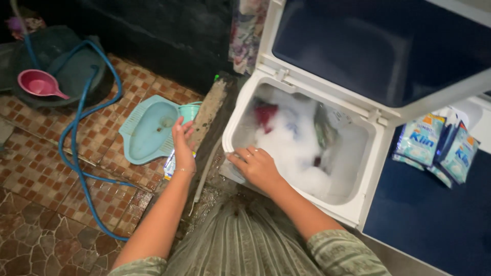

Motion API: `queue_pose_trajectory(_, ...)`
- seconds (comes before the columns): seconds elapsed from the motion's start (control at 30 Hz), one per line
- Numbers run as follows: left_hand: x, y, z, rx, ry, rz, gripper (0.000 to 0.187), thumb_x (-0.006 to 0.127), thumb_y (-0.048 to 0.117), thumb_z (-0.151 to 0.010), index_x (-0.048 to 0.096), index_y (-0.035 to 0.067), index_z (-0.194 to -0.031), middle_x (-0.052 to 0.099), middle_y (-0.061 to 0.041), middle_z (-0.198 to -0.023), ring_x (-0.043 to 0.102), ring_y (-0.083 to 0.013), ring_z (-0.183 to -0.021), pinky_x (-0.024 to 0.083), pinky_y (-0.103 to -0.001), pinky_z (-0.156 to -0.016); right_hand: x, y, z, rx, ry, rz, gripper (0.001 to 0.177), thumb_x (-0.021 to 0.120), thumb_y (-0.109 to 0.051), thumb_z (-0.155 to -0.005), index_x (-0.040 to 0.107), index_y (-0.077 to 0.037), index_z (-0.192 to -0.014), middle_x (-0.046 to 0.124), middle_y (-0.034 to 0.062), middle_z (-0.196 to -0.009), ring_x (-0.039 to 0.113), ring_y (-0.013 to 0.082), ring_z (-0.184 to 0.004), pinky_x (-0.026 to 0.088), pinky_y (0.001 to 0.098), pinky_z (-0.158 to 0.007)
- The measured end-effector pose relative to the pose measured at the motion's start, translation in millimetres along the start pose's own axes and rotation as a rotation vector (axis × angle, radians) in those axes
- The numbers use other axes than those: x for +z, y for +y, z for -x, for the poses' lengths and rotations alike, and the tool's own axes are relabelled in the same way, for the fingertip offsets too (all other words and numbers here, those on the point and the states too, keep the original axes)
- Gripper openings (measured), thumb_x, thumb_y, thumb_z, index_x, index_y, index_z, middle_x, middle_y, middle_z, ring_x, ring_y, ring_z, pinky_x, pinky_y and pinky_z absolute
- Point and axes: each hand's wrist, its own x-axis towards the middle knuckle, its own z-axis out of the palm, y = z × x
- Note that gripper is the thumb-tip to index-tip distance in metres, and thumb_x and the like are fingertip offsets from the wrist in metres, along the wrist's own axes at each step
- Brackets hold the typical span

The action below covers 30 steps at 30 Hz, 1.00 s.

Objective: Washing a cloth in a portable washing machine and cleaning the machine's surfaces.

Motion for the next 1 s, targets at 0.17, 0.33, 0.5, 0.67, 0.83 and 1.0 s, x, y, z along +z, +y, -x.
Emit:
queue_pose_trajectory(0.17, -14, 7, 14, -0.003, 0.041, -0.001, 0.060, 0.035, 0.058, -0.101, 0.042, 0.024, -0.149, 0.056, -0.002, -0.143, 0.049, -0.0208, -0.134, 0.034, -0.050, -0.107, 31, 22, -40, 0.008, -0.020, 0.002, 0.024, 0.073, -0.019, -0.085, 0.076, -0.016, -0.108, 0.068, 0.0051, -0.100, 0.062, 0.0242, -0.087, 0.049, 0.0378, -0.067)
queue_pose_trajectory(0.33, -38, 11, 31, 0.003, 0.105, -0.009, 0.059, 0.037, 0.058, -0.101, 0.043, 0.023, -0.148, 0.057, -0.002, -0.144, 0.050, -0.0188, -0.134, 0.034, -0.045, -0.108, 63, 99, -72, 0.165, -0.059, 0.082, 0.022, 0.069, -0.012, -0.089, 0.077, -0.014, -0.109, 0.068, 0.0082, -0.096, 0.064, 0.0274, -0.090, 0.052, 0.0425, -0.070)
queue_pose_trajectory(0.5, -62, 19, 49, -0.038, 0.169, -0.013, 0.060, 0.042, 0.054, -0.099, 0.040, 0.023, -0.150, 0.055, 0.001, -0.145, 0.048, -0.0162, -0.132, 0.033, -0.041, -0.107, 52, 144, -100, 0.523, 0.337, 0.180, 0.035, 0.065, -0.010, -0.081, 0.069, -0.009, -0.116, 0.063, 0.0150, -0.116, 0.062, 0.0375, -0.102, 0.054, 0.0486, -0.081)
queue_pose_trajectory(0.67, -71, 12, 52, -0.017, 0.198, -0.033, 0.059, 0.043, 0.054, -0.100, 0.041, 0.021, -0.149, 0.055, 0.000, -0.144, 0.048, -0.0160, -0.131, 0.033, -0.041, -0.106, 81, 173, -91, 0.278, 0.156, 0.473, 0.038, 0.062, -0.015, -0.085, 0.069, -0.016, -0.122, 0.064, 0.0106, -0.124, 0.063, 0.0301, -0.104, 0.053, 0.0465, -0.081)
queue_pose_trajectory(0.83, -78, 10, 50, 0.005, 0.190, -0.060, 0.058, 0.045, 0.052, -0.100, 0.042, 0.019, -0.148, 0.056, 0.000, -0.143, 0.047, -0.0158, -0.130, 0.032, -0.042, -0.107, 83, 186, -90, 0.192, -0.046, 0.575, 0.045, 0.060, -0.018, -0.087, 0.068, -0.017, -0.131, 0.064, 0.0084, -0.120, 0.063, 0.0265, -0.103, 0.053, 0.0445, -0.076)
queue_pose_trajectory(1.0, -83, 8, 48, 0.000, 0.208, -0.027, 0.055, 0.046, 0.049, -0.100, 0.043, 0.020, -0.147, 0.057, 0.000, -0.143, 0.047, -0.0149, -0.130, 0.031, -0.040, -0.107, 71, 176, -95, 0.446, -0.128, 0.520, 0.047, 0.058, -0.016, -0.091, 0.065, -0.020, -0.137, 0.062, 0.0115, -0.106, 0.068, 0.0316, -0.092, 0.057, 0.0472, -0.065)
